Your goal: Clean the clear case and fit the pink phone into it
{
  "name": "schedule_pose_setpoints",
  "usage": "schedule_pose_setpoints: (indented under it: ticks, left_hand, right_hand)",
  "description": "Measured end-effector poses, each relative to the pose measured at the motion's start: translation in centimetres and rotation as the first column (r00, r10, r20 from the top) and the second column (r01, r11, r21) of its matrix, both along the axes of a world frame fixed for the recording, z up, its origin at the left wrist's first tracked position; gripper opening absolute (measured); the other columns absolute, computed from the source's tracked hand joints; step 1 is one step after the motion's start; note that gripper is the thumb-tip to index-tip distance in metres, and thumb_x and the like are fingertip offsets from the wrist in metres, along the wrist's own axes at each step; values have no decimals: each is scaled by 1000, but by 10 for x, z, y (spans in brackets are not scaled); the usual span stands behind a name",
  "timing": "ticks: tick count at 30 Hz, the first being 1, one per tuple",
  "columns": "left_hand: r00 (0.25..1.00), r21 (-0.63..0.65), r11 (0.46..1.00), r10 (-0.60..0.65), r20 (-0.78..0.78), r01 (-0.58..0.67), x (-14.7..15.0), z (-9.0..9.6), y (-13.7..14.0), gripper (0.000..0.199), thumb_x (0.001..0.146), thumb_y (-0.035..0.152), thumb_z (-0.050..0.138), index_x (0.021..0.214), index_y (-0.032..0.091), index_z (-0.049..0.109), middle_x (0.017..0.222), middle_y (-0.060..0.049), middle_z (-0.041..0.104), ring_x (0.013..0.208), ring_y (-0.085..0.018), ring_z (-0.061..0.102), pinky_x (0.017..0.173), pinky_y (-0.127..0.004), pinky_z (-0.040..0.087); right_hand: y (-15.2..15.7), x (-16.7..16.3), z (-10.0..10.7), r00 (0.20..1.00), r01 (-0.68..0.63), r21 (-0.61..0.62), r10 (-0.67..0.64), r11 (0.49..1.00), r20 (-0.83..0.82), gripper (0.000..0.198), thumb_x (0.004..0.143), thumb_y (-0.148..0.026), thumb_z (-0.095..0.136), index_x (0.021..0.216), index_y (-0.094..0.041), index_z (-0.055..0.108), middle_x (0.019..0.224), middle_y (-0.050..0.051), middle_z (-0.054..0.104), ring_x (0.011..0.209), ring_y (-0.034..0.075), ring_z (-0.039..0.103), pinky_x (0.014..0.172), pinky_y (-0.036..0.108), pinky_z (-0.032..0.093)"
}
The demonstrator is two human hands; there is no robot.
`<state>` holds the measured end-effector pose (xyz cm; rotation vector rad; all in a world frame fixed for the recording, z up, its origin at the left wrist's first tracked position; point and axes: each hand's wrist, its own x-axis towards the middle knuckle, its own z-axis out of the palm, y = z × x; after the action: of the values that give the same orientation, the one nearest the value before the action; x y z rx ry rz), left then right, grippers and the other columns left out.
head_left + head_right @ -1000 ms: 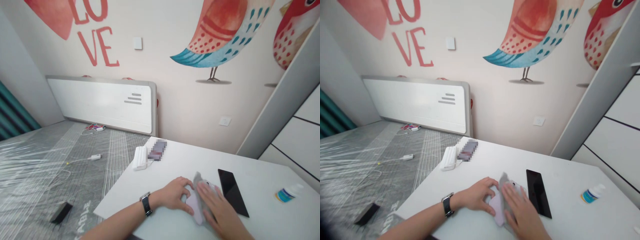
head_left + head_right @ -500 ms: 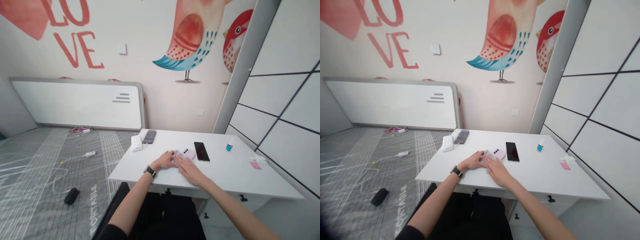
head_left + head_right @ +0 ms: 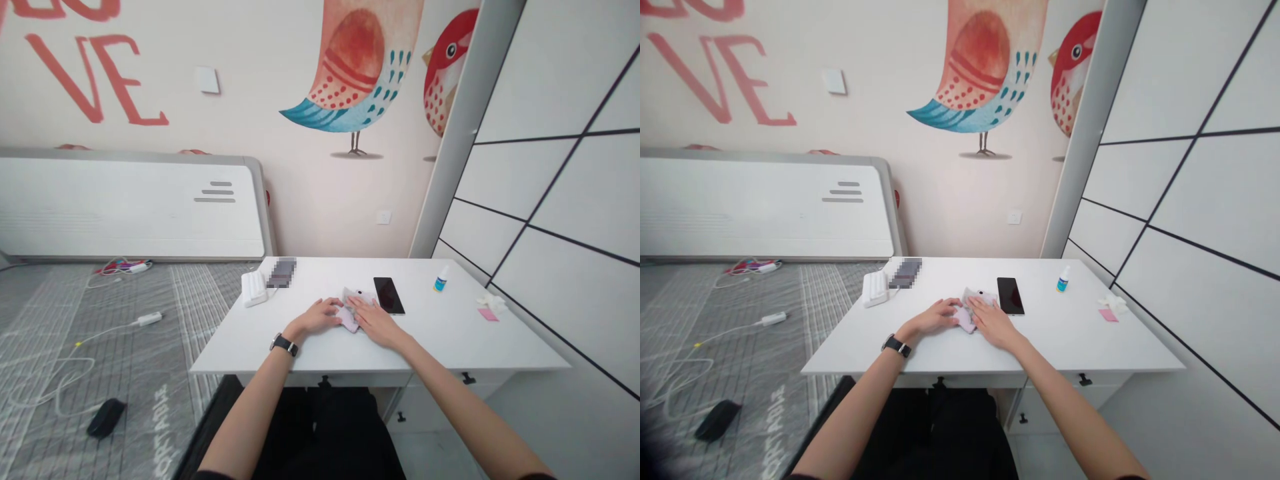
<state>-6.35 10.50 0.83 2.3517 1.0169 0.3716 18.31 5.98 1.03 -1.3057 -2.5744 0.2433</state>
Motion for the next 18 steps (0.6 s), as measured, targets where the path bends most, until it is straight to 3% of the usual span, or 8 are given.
schedule_pose_setpoints:
  ticks: [5, 10, 15, 18]
  left_hand:
    - [1000, -12, 1000, 26, 16, -26, 3, -4, 5, 39, 99, 39, 68, 132, 19, 63, 140, -11, 61, 124, -28, 63, 104, -54, 54]
    - [998, -28, 999, 45, 33, -44, 3, -7, 5, 39, 99, 39, 68, 131, 19, 63, 139, -11, 62, 123, -28, 63, 103, -53, 54]
    - [997, -30, 998, 61, 49, -60, 4, -4, 2, 38, 99, 39, 68, 132, 19, 63, 141, -11, 61, 124, -28, 63, 104, -54, 54]
    - [997, -27, 998, 65, 47, -64, 4, -2, 1, 38, 99, 39, 68, 131, 19, 63, 140, -11, 62, 124, -28, 63, 104, -54, 54]
  right_hand:
    - [11, -7, -5, 991, 134, 88, -134, 987, -12, 50, 101, -39, 67, 147, -22, 54, 159, 13, 47, 143, 36, 48, 116, 64, 40]
    - [1, -10, -9, 1000, -7, 90, 5, 996, 24, 48, 103, -37, 64, 149, -25, 53, 159, 12, 48, 140, 33, 51, 116, 61, 42]
    - [8, 4, -9, 996, 73, 127, -78, 989, 37, 54, 102, -40, 65, 151, -23, 51, 163, 13, 43, 147, 37, 44, 120, 67, 34]
    - [5, 2, -15, 999, -10, 123, 4, 992, 44, 55, 104, -43, 61, 155, -26, 47, 166, 12, 40, 149, 35, 41, 122, 65, 30]
